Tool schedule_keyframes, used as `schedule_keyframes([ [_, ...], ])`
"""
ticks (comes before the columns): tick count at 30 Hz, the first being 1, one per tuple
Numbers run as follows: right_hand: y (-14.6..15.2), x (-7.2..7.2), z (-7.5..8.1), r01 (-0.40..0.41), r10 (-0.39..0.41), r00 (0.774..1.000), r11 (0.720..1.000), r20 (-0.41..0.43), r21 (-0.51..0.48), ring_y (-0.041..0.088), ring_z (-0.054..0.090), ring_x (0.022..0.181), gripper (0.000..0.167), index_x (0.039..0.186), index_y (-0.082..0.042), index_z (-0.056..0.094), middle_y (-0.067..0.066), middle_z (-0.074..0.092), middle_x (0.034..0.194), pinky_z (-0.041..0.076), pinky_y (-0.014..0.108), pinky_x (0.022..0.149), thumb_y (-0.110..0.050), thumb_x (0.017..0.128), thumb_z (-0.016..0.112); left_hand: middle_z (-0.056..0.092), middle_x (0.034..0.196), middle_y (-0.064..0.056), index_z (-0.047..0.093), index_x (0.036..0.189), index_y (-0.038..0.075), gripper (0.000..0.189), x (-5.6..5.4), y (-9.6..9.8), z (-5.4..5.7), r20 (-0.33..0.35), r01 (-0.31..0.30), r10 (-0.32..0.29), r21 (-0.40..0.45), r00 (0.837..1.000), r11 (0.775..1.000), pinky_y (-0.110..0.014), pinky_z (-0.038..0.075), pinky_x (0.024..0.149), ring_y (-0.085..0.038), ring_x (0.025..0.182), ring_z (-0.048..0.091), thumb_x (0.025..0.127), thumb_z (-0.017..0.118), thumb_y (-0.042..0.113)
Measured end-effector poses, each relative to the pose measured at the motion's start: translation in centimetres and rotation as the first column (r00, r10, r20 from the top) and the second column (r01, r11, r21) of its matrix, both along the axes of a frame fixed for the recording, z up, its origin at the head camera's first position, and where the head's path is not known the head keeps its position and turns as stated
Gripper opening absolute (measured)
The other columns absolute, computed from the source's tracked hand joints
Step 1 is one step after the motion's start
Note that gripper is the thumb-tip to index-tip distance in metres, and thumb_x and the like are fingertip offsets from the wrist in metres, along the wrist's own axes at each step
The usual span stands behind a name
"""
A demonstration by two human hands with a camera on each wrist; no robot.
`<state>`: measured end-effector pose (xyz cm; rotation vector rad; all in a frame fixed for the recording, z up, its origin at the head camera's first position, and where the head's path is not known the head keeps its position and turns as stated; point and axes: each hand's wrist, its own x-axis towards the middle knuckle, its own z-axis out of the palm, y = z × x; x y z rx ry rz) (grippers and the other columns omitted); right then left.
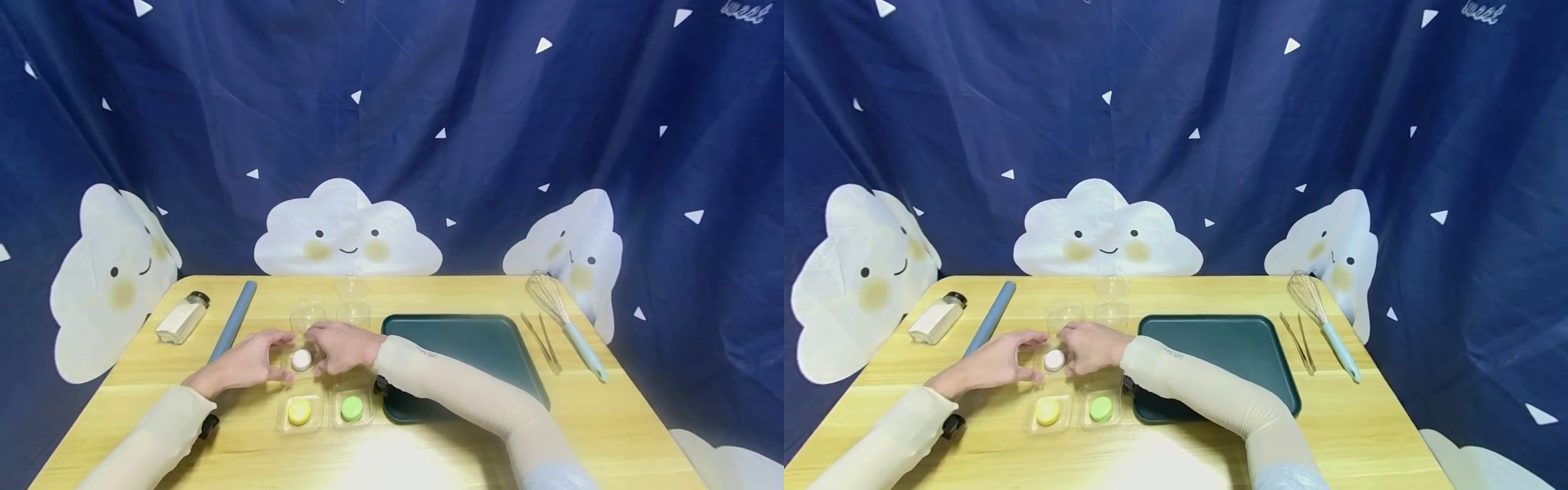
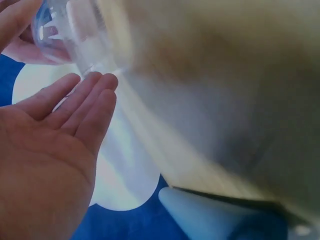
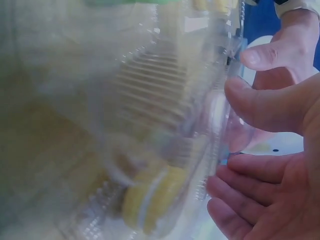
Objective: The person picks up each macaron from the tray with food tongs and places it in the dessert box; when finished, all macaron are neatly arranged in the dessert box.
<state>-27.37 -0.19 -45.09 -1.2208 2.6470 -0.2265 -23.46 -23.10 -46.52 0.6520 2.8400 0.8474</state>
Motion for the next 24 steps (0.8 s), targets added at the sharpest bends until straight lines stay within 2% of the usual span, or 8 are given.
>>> schedule_keyframes([
  [3,0.1,-0.1,0.5,-0.007,0.007,1.000,1.000,-0.023,-0.008,0.013,0.052,0.138,0.075,0.149,-0.017,0.048,-0.004,0.051,0.152,0.044,0.025,0.117,-0.034,0.085,0.081,0.071,0.125,-0.018,0.060,0.134,-0.001,0.076,-0.3,-0.5,0.5,-0.071,-0.054,0.054,-0.004,0.996,0.999,-0.055,0.056,0.097,-0.035,0.114,0.068,0.078,0.085,0.044],
  [7,0.5,-0.6,2.0,-0.040,0.033,0.997,0.995,-0.071,-0.096,0.013,0.049,0.141,0.072,0.150,-0.017,0.046,-0.003,0.050,0.152,0.041,0.027,0.120,-0.034,0.088,0.079,0.072,0.118,-0.018,0.063,0.130,0.001,0.067,-1.7,-1.6,2.2,-0.160,-0.142,0.147,0.044,0.976,0.989,-0.054,0.057,0.092,-0.033,0.107,0.068,0.082,0.083,0.043],
  [11,1.4,-1.8,4.2,-0.023,0.003,0.997,0.962,-0.073,-0.271,0.016,0.045,0.145,0.074,0.152,-0.017,0.043,-0.001,0.047,0.156,0.038,0.031,0.123,-0.029,0.089,0.078,0.066,0.129,-0.022,0.058,0.137,0.002,0.071,-3.9,-2.1,4.6,-0.143,-0.214,0.234,0.144,0.962,0.966,-0.058,0.051,0.103,-0.041,0.119,0.062,0.084,0.080,0.045],
  [14,2.2,-3.2,5.5,0.001,-0.027,0.998,0.913,-0.058,-0.408,0.019,0.047,0.144,0.076,0.153,-0.014,0.043,0.003,0.048,0.157,0.040,0.032,0.122,-0.022,0.087,0.080,0.057,0.144,-0.022,0.049,0.147,0.004,0.081,-5.9,-1.9,5.9,-0.080,-0.239,0.261,0.213,0.962,0.947,-0.059,0.043,0.113,-0.043,0.134,0.053,0.086,0.078,0.049],
  [17,2.9,-5.1,6.4,0.027,-0.048,0.998,0.847,-0.027,-0.531,0.021,0.052,0.140,0.074,0.149,-0.009,0.047,0.007,0.053,0.153,0.044,0.029,0.118,-0.017,0.085,0.082,0.050,0.152,-0.021,0.041,0.153,0.007,0.087,-7.8,-1.4,6.4,-0.029,-0.249,0.262,0.234,0.965,0.940,-0.058,0.040,0.118,-0.043,0.141,0.047,0.087,0.076,0.051],
  [21,4.0,-8.0,6.6,0.122,-0.100,0.992,0.754,0.071,-0.645,0.023,0.054,0.138,0.070,0.147,-0.006,0.050,0.009,0.056,0.150,0.045,0.029,0.117,-0.012,0.085,0.082,0.051,0.151,-0.021,0.041,0.153,0.004,0.085,-10.1,-0.4,6.1,-0.040,-0.241,0.254,0.201,0.966,0.949,-0.055,0.041,0.117,-0.043,0.139,0.049,0.087,0.078,0.043],
  [24,4.9,-10.3,6.2,0.210,-0.158,0.978,0.706,0.138,-0.677,0.024,0.054,0.138,0.070,0.148,-0.006,0.049,0.010,0.057,0.149,0.045,0.034,0.118,-0.011,0.086,0.081,0.053,0.149,-0.023,0.043,0.151,-0.001,0.082,-11.6,0.6,5.6,-0.054,-0.219,0.231,0.172,0.971,0.960,-0.056,0.042,0.116,-0.044,0.136,0.051,0.087,0.078,0.036],
])
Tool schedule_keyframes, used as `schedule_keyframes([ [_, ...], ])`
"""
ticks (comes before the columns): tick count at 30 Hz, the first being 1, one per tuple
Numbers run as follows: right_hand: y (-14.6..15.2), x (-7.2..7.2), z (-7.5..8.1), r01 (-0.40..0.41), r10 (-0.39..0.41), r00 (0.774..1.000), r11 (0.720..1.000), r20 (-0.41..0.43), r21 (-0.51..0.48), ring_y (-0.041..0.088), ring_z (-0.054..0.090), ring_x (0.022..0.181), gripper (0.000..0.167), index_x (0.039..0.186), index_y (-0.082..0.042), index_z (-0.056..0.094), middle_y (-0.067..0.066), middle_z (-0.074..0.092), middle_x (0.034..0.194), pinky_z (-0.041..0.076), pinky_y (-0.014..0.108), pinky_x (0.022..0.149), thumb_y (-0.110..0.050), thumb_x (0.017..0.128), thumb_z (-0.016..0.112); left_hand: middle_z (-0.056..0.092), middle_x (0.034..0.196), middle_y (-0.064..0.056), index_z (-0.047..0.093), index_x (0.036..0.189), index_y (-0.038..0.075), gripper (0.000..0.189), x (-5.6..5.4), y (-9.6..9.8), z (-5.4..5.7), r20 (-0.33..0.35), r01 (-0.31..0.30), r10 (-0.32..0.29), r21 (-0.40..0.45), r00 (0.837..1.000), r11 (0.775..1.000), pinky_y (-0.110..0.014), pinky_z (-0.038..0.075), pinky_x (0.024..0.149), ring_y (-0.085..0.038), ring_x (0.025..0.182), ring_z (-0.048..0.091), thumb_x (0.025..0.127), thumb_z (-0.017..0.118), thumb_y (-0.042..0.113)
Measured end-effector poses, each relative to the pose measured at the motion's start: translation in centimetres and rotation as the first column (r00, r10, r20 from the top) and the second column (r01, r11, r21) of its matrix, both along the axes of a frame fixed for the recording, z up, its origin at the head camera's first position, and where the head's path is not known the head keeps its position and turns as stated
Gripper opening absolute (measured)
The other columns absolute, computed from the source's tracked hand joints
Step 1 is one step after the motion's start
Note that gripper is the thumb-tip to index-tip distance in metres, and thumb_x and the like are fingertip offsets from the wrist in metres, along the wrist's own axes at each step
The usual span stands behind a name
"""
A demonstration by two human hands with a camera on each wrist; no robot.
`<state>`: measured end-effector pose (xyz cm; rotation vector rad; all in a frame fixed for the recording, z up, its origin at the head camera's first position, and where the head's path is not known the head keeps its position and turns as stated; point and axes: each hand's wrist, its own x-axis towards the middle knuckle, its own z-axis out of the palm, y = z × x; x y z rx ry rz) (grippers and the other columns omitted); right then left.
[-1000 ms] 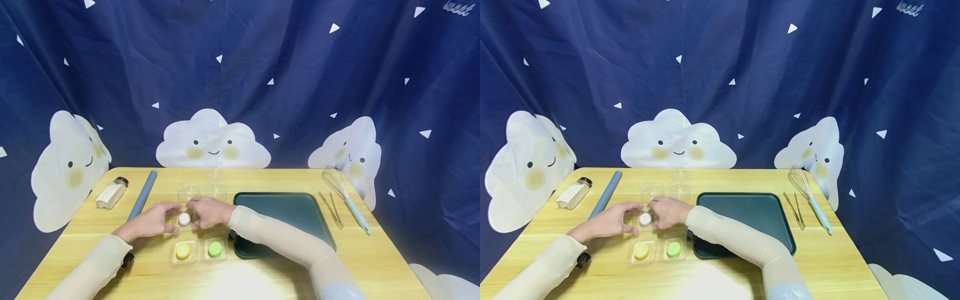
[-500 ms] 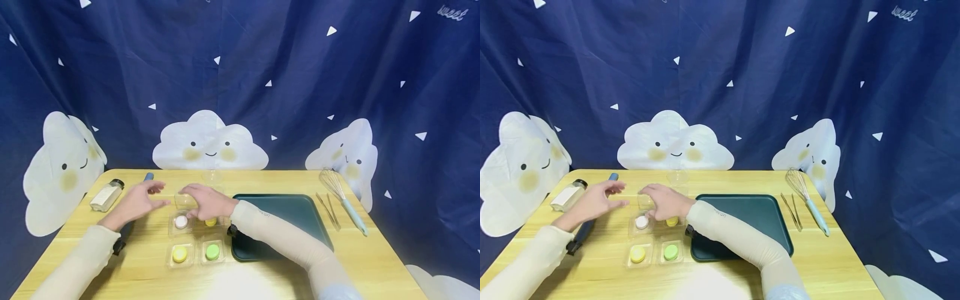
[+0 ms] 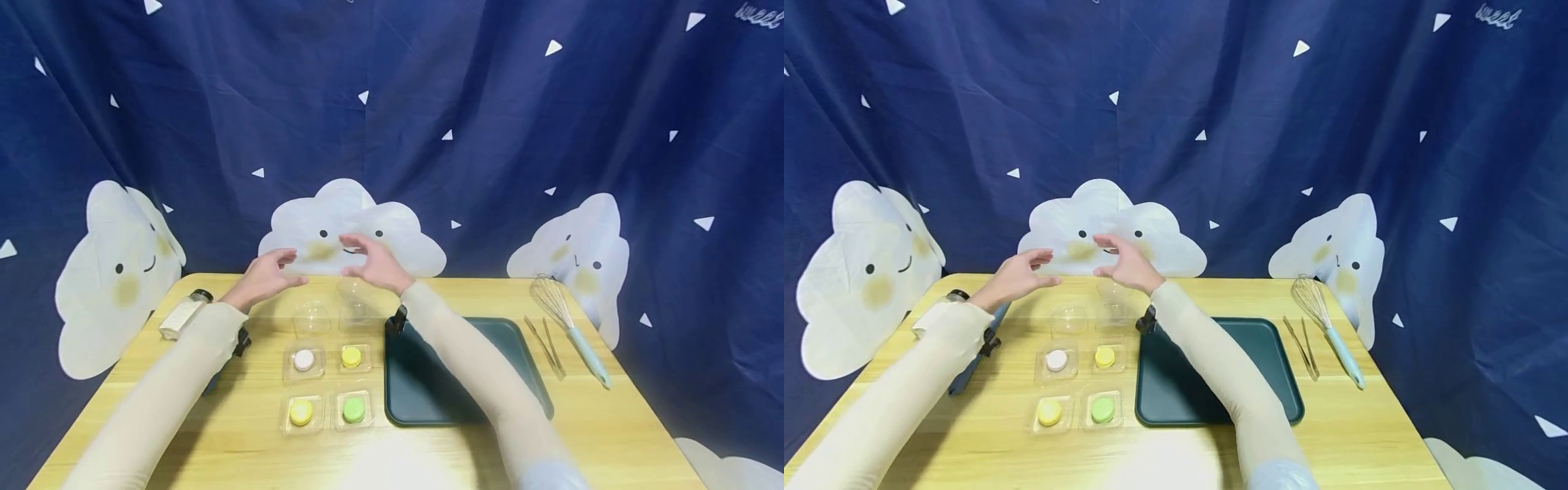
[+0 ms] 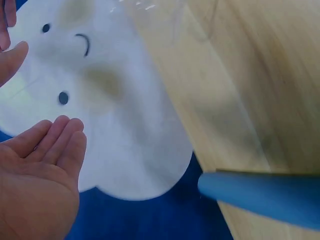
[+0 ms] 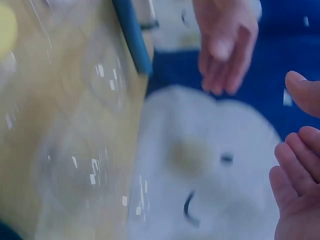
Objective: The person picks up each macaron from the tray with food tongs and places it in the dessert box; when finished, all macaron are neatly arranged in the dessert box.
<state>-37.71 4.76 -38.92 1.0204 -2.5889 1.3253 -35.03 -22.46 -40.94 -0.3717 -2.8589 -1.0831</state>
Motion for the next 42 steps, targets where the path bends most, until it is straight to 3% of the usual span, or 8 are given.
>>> schedule_keyframes([
  [5,1.5,-3.0,-1.5,0.068,-0.069,0.991,0.998,0.118,0.014,0.025,0.052,0.140,0.070,0.151,-0.008,0.046,0.008,0.054,0.152,0.044,0.038,0.119,-0.008,0.088,0.077,0.050,0.152,-0.025,0.040,0.151,-0.005,0.083,-1.8,1.7,-1.3,0.075,0.043,-0.043,-0.002,0.996,0.999,-0.055,0.039,0.119,-0.043,0.139,0.049,0.087,0.077,0.033],
  [12,3.8,-4.7,-4.3,0.115,-0.136,0.960,0.988,0.244,0.100,0.027,0.046,0.146,0.072,0.152,-0.007,0.044,0.010,0.049,0.157,0.038,0.039,0.124,-0.002,0.086,0.074,0.048,0.151,-0.029,0.039,0.150,-0.009,0.079,-3.1,3.8,-2.1,0.115,0.077,-0.078,0.015,0.990,0.997,-0.053,0.039,0.121,-0.043,0.140,0.047,0.089,0.075,0.025],
  [16,4.7,-5.5,-5.9,0.100,-0.137,0.953,0.984,0.272,0.146,0.030,0.044,0.147,0.074,0.152,-0.003,0.044,0.015,0.048,0.157,0.034,0.039,0.126,0.003,0.084,0.074,0.046,0.152,-0.031,0.036,0.150,-0.012,0.078,-3.3,4.8,-2.3,0.150,0.097,-0.097,0.006,0.984,0.995,-0.052,0.037,0.122,-0.045,0.142,0.045,0.090,0.074,0.021],
  [20,4.7,-6.5,-7.2,0.053,-0.111,0.946,0.980,0.303,0.194,0.032,0.040,0.149,0.083,0.154,-0.002,0.040,0.016,0.044,0.159,0.032,0.041,0.127,0.008,0.078,0.074,0.046,0.151,-0.033,0.035,0.150,-0.013,0.078,-3.6,5.7,-2.5,0.177,0.134,-0.116,-0.090,0.977,0.987,-0.053,0.038,0.121,-0.046,0.141,0.045,0.090,0.074,0.021],
  [22,4.5,-6.7,-7.6,0.033,-0.101,0.939,0.978,0.328,0.207,0.033,0.038,0.150,0.087,0.155,-0.003,0.038,0.016,0.042,0.160,0.030,0.042,0.127,0.011,0.076,0.072,0.048,0.149,-0.033,0.035,0.150,-0.012,0.079,-3.8,6.2,-2.5,0.185,0.150,-0.122,-0.147,0.975,0.978,-0.052,0.039,0.121,-0.046,0.140,0.047,0.090,0.074,0.022],
  [27,3.6,-6.3,-7.9,0.007,-0.102,0.931,0.966,0.351,0.259,0.032,0.035,0.152,0.091,0.157,-0.006,0.035,0.015,0.039,0.162,0.026,0.045,0.129,0.012,0.076,0.072,0.049,0.149,-0.032,0.034,0.151,-0.011,0.079,-3.8,7.7,-2.4,0.213,0.170,-0.129,-0.188,0.968,0.967,-0.052,0.040,0.120,-0.045,0.138,0.050,0.090,0.074,0.020],
  [35,2.8,-6.1,-8.0,-0.011,-0.090,0.935,0.959,0.344,0.282,0.031,0.034,0.152,0.095,0.159,-0.010,0.033,0.013,0.037,0.164,0.026,0.047,0.129,0.010,0.075,0.074,0.047,0.151,-0.031,0.034,0.151,-0.011,0.077,-4.0,8.7,-2.8,0.238,0.152,-0.104,-0.195,0.966,0.969,-0.053,0.038,0.121,-0.045,0.140,0.047,0.091,0.073,0.017],
  [42,2.3,-6.4,-8.0,-0.028,-0.079,0.950,0.942,0.303,0.333,0.032,0.035,0.152,0.095,0.159,-0.011,0.032,0.013,0.036,0.164,0.027,0.046,0.128,0.008,0.076,0.073,0.043,0.155,-0.029,0.032,0.153,-0.009,0.074,-4.1,8.9,-2.8,0.269,0.181,-0.117,-0.227,0.956,0.957,-0.052,0.035,0.124,-0.043,0.144,0.044,0.095,0.068,0.020],
])
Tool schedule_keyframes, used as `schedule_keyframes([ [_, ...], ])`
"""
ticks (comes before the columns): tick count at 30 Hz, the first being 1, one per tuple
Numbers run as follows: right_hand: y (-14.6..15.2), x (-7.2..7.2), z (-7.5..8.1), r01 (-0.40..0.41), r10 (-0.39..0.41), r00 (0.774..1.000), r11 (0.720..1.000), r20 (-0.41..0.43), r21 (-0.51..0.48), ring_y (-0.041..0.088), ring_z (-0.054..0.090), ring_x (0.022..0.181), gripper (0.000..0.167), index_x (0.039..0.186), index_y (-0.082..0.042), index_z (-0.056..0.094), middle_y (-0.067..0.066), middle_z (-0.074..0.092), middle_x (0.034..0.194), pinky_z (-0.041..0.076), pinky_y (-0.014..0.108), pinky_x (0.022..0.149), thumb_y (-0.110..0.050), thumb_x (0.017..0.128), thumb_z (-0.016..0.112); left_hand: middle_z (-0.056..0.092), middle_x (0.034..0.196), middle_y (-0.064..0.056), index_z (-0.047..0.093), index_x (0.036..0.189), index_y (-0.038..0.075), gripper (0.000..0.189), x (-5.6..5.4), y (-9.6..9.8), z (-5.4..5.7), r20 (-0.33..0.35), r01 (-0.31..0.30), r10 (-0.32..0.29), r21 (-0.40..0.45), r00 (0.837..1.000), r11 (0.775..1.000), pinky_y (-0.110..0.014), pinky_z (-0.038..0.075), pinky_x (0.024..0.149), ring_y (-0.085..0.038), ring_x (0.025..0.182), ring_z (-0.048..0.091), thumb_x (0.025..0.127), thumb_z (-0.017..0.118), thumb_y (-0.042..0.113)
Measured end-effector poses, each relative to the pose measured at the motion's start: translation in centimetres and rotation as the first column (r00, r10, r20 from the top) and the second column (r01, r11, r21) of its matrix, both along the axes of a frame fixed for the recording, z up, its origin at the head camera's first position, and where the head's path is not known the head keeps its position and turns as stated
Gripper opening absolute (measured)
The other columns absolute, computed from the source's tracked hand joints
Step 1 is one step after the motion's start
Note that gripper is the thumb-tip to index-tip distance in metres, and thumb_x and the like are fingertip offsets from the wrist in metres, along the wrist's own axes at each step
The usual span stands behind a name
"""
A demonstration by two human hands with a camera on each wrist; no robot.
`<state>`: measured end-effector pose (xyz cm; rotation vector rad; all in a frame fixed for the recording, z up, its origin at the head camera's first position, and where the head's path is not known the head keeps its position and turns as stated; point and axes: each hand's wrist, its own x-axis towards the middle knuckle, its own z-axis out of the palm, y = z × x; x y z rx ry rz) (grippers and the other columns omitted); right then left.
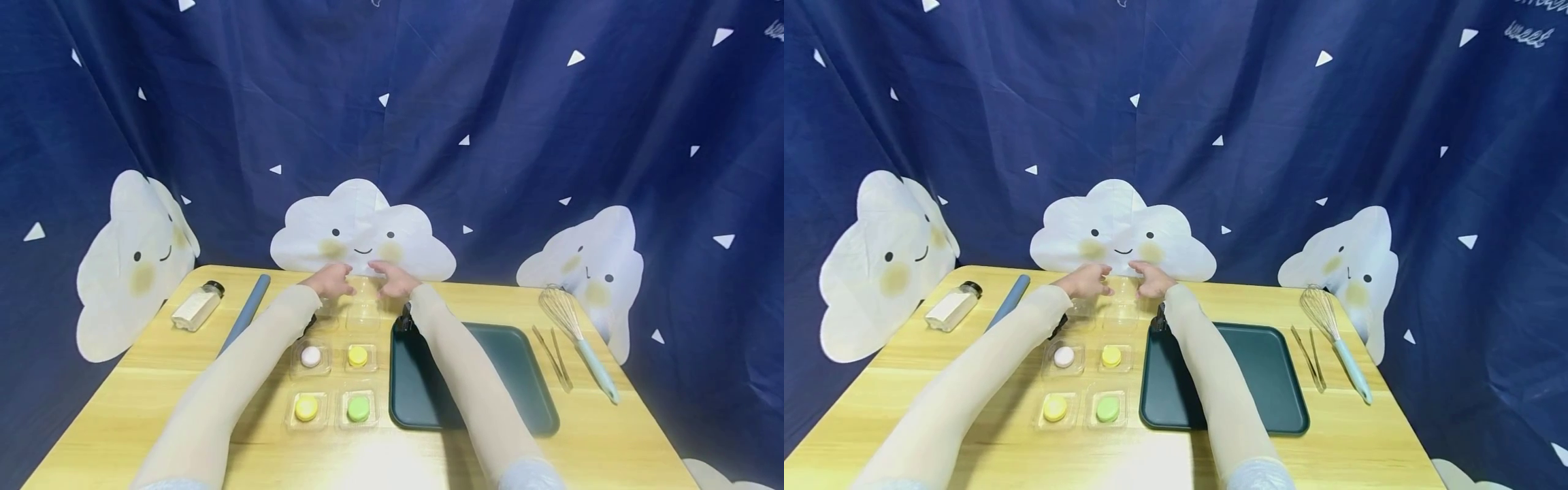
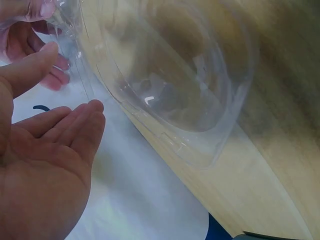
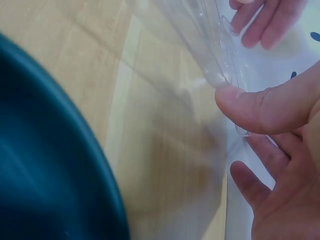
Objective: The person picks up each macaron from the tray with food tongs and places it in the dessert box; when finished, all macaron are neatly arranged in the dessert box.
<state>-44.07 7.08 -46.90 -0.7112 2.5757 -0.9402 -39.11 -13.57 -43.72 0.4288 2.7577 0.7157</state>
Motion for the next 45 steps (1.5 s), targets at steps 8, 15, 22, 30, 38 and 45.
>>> schedule_keyframes([
  [8,0.0,0.1,-0.2,-0.012,0.013,1.000,0.999,-0.023,0.037,0.033,0.037,0.150,0.093,0.159,-0.012,0.032,0.014,0.038,0.163,0.030,0.047,0.127,0.004,0.078,0.075,0.039,0.157,-0.029,0.029,0.154,-0.008,0.074,0.0,0.3,0.1,0.044,-0.018,0.015,0.048,0.999,0.999,-0.052,0.034,0.124,-0.043,0.146,0.040,0.096,0.067,0.018],
  [15,-0.4,0.3,0.1,-0.015,0.016,0.999,0.999,-0.041,0.034,0.034,0.042,0.147,0.091,0.158,-0.010,0.034,0.014,0.040,0.162,0.035,0.048,0.125,0.004,0.077,0.074,0.036,0.159,-0.029,0.027,0.156,-0.007,0.076,0.1,0.0,0.2,0.065,-0.034,0.029,0.077,0.997,0.996,-0.053,0.034,0.124,-0.044,0.146,0.039,0.096,0.067,0.018],
  [22,-0.5,-0.1,0.3,-0.001,-0.001,0.999,0.999,-0.047,-0.047,0.035,0.046,0.143,0.084,0.154,-0.004,0.039,0.015,0.044,0.158,0.040,0.047,0.121,0.006,0.078,0.074,0.039,0.157,-0.029,0.026,0.156,-0.008,0.085,-0.1,0.0,0.3,0.009,-0.014,0.014,0.078,1.000,0.997,-0.053,0.036,0.122,-0.044,0.143,0.045,0.090,0.074,0.018],
  [30,0.1,-0.1,2.4,-0.010,-0.011,0.978,0.995,-0.210,-0.099,0.034,0.056,0.133,0.076,0.149,-0.002,0.045,0.016,0.054,0.149,0.048,0.042,0.115,0.005,0.079,0.075,0.046,0.154,-0.026,0.034,0.155,-0.004,0.085,-0.4,-0.5,1.2,-0.175,-0.001,0.034,0.187,0.984,0.982,-0.052,0.043,0.118,-0.041,0.137,0.052,0.085,0.079,0.017],
  [38,-0.2,2.4,5.3,0.028,-0.065,0.940,0.993,-0.336,-0.115,0.028,0.056,0.132,0.077,0.150,-0.008,0.046,0.010,0.054,0.149,0.048,0.040,0.113,-0.009,0.081,0.081,0.046,0.156,-0.018,0.034,0.156,0.004,0.081,0.8,-2.2,2.9,-0.114,-0.064,0.119,0.399,0.986,0.915,-0.052,0.042,0.119,-0.037,0.141,0.048,0.091,0.074,0.031],
  [45,-0.6,4.5,6.3,0.034,-0.015,0.543,0.999,-0.840,0.004,0.027,0.049,0.139,0.080,0.148,-0.005,0.044,0.011,0.053,0.147,0.039,0.039,0.121,-0.012,0.078,0.082,0.052,0.142,-0.025,0.032,0.152,-0.006,0.065,1.4,-3.7,4.0,0.230,-0.141,-0.068,0.777,0.971,0.613,-0.044,0.049,0.114,-0.034,0.123,0.063,0.107,0.044,0.039],
])
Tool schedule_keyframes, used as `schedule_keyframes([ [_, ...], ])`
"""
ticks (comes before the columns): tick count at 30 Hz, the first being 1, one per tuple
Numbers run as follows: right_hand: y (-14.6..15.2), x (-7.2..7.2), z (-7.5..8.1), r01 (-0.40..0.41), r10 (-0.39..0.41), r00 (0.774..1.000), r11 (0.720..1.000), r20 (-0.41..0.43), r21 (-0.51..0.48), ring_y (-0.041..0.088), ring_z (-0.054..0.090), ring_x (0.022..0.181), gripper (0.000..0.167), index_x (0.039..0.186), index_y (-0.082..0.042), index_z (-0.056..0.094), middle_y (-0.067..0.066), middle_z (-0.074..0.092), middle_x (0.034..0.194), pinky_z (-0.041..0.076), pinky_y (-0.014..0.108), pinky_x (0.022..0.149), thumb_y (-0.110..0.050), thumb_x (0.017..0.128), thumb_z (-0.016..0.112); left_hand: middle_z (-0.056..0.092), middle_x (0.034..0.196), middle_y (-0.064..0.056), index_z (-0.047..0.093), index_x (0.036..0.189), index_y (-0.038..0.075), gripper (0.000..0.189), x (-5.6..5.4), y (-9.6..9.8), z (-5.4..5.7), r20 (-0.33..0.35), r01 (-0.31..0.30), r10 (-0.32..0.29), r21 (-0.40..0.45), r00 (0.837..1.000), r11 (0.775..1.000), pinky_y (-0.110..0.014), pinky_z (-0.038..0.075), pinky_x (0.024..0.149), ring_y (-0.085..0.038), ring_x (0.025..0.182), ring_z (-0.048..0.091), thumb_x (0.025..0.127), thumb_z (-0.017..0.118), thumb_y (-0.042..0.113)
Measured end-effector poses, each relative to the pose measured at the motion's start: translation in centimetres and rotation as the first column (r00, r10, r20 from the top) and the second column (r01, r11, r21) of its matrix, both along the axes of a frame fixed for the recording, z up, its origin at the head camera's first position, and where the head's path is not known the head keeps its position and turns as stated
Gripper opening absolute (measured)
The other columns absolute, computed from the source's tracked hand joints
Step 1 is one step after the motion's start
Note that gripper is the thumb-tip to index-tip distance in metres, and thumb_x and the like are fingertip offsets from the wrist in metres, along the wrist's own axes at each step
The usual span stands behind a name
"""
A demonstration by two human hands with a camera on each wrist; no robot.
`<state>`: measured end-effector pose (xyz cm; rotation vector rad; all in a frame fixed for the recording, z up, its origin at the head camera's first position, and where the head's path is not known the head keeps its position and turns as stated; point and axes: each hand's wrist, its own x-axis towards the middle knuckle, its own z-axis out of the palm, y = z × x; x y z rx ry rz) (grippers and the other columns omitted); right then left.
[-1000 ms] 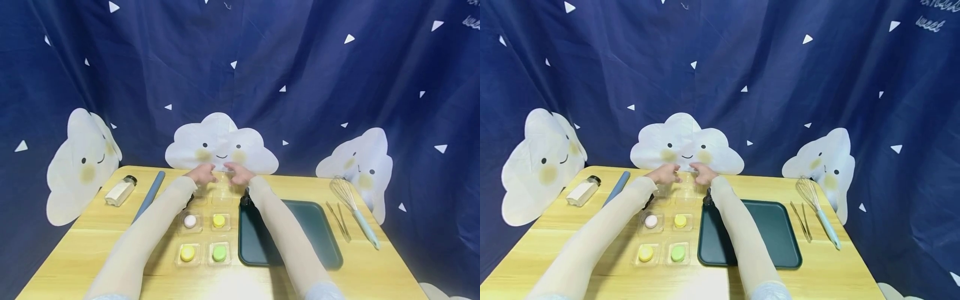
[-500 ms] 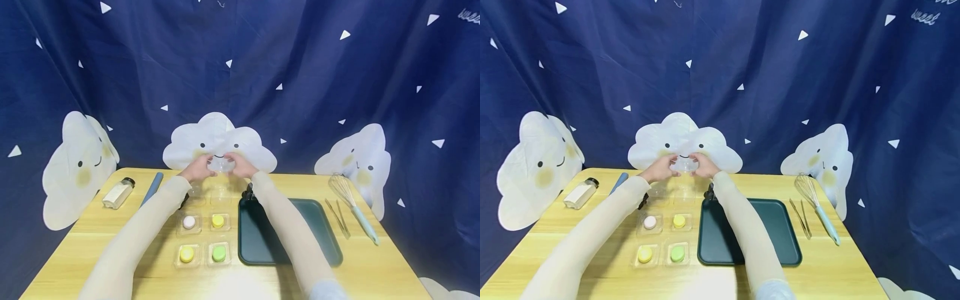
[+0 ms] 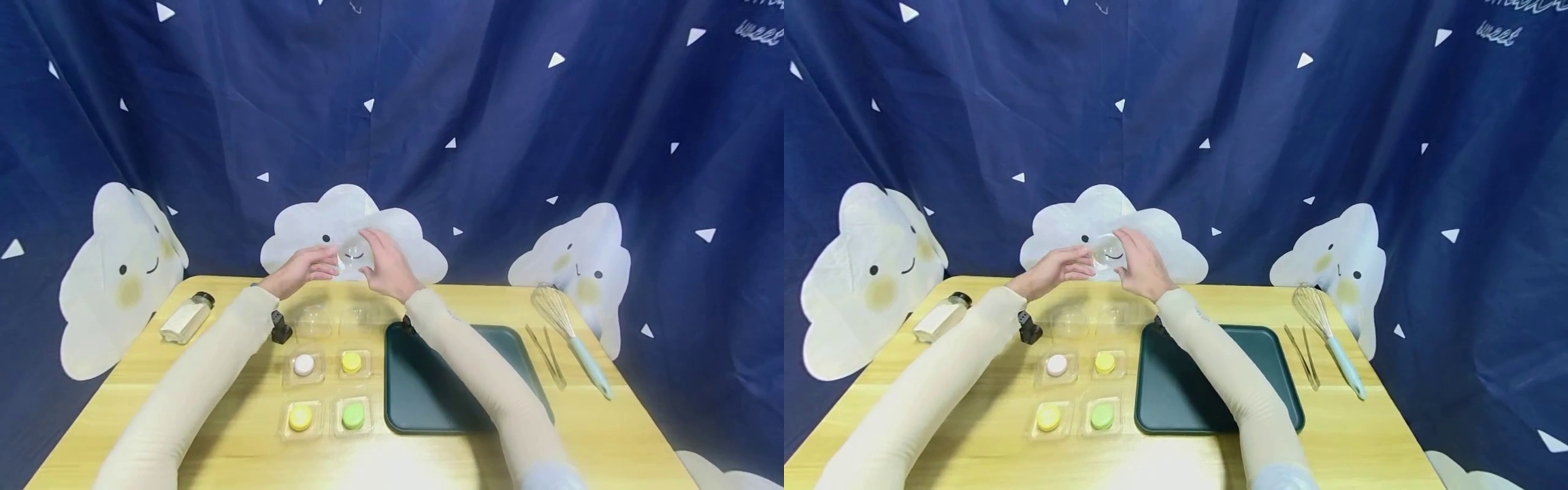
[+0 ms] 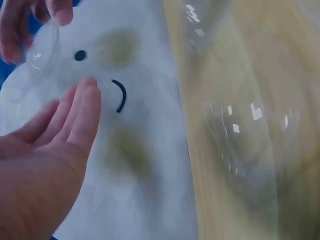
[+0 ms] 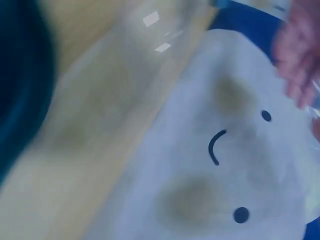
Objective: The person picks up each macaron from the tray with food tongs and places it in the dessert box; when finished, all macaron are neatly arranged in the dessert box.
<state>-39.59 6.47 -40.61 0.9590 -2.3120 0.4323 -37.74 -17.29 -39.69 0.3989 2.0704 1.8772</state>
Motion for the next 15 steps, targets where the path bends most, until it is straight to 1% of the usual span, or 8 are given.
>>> schedule_keyframes([
  [1,0.0,0.2,0.0,0.005,-0.002,0.992,1.000,-0.123,0.023,0.027,0.050,0.138,0.078,0.147,-0.005,0.044,0.011,0.053,0.147,0.041,0.040,0.119,-0.011,0.079,0.081,0.054,0.138,-0.022,0.033,0.152,-0.007,0.066,0.1,-0.1,0.2,0.030,0.023,-0.025,0.050,0.999,0.998,-0.040,0.052,0.111,-0.030,0.118,0.065,0.108,0.042,0.042],
  [2,0.0,0.4,0.1,0.017,-0.005,0.970,0.999,-0.242,0.049,0.026,0.051,0.136,0.075,0.146,-0.005,0.045,0.011,0.054,0.146,0.044,0.040,0.115,-0.010,0.080,0.079,0.057,0.135,-0.018,0.033,0.151,-0.008,0.067,0.2,-0.1,0.3,0.045,0.047,-0.052,0.099,0.998,0.994,-0.037,0.055,0.107,-0.026,0.115,0.067,0.108,0.039,0.043],
  [3,-0.1,0.5,0.1,0.029,-0.003,0.937,0.997,-0.350,0.071,0.026,0.052,0.134,0.072,0.146,-0.005,0.045,0.010,0.055,0.145,0.046,0.039,0.112,-0.010,0.081,0.077,0.060,0.132,-0.016,0.033,0.150,-0.009,0.068,0.2,-0.1,0.4,0.061,0.071,-0.080,0.147,0.995,0.987,-0.034,0.056,0.104,-0.023,0.112,0.069,0.108,0.037,0.044],
  [5,-0.1,0.8,0.0,0.046,0.020,0.848,0.993,-0.529,0.110,0.024,0.054,0.132,0.065,0.144,-0.006,0.046,0.008,0.057,0.144,0.049,0.038,0.104,-0.010,0.084,0.071,0.065,0.129,-0.014,0.034,0.150,-0.011,0.071,0.4,-0.2,0.5,0.094,0.114,-0.139,0.236,0.986,0.965,-0.032,0.058,0.102,-0.023,0.114,0.070,0.109,0.034,0.046],
  [7,0.0,1.1,-0.2,0.054,0.053,0.767,0.988,-0.639,0.146,0.021,0.055,0.132,0.059,0.143,-0.008,0.047,0.005,0.058,0.143,0.050,0.036,0.100,-0.010,0.087,0.064,0.068,0.125,-0.012,0.038,0.146,-0.012,0.067,0.5,-0.2,0.5,0.108,0.144,-0.182,0.294,0.977,0.945,-0.033,0.058,0.102,-0.024,0.113,0.070,0.109,0.034,0.045],
  [9,0.0,1.2,-0.5,0.040,0.088,0.715,0.985,-0.694,0.166,0.020,0.055,0.132,0.057,0.143,-0.009,0.048,0.004,0.058,0.143,0.049,0.035,0.099,-0.009,0.087,0.059,0.071,0.121,-0.012,0.044,0.140,-0.010,0.061,0.7,-0.2,0.6,0.113,0.166,-0.211,0.321,0.971,0.932,-0.034,0.058,0.103,-0.025,0.112,0.071,0.110,0.034,0.041],
  [11,0.1,1.4,-0.7,0.018,0.112,0.686,0.985,-0.719,0.171,0.020,0.055,0.131,0.057,0.142,-0.010,0.049,0.003,0.058,0.142,0.049,0.035,0.099,-0.008,0.086,0.058,0.072,0.119,-0.012,0.049,0.134,-0.008,0.054,0.8,-0.3,0.7,0.112,0.189,-0.236,0.322,0.965,0.928,-0.035,0.058,0.103,-0.025,0.112,0.071,0.110,0.032,0.038],
  [15,0.5,1.6,-1.0,-0.006,0.134,0.676,0.984,-0.725,0.176,0.020,0.053,0.133,0.060,0.143,-0.010,0.048,0.003,0.055,0.144,0.048,0.035,0.100,-0.005,0.084,0.057,0.069,0.127,-0.018,0.047,0.137,-0.009,0.055,1.1,-0.3,0.9,0.116,0.237,-0.281,0.293,0.953,0.926,-0.034,0.057,0.104,-0.026,0.115,0.070,0.111,0.028,0.035],
])
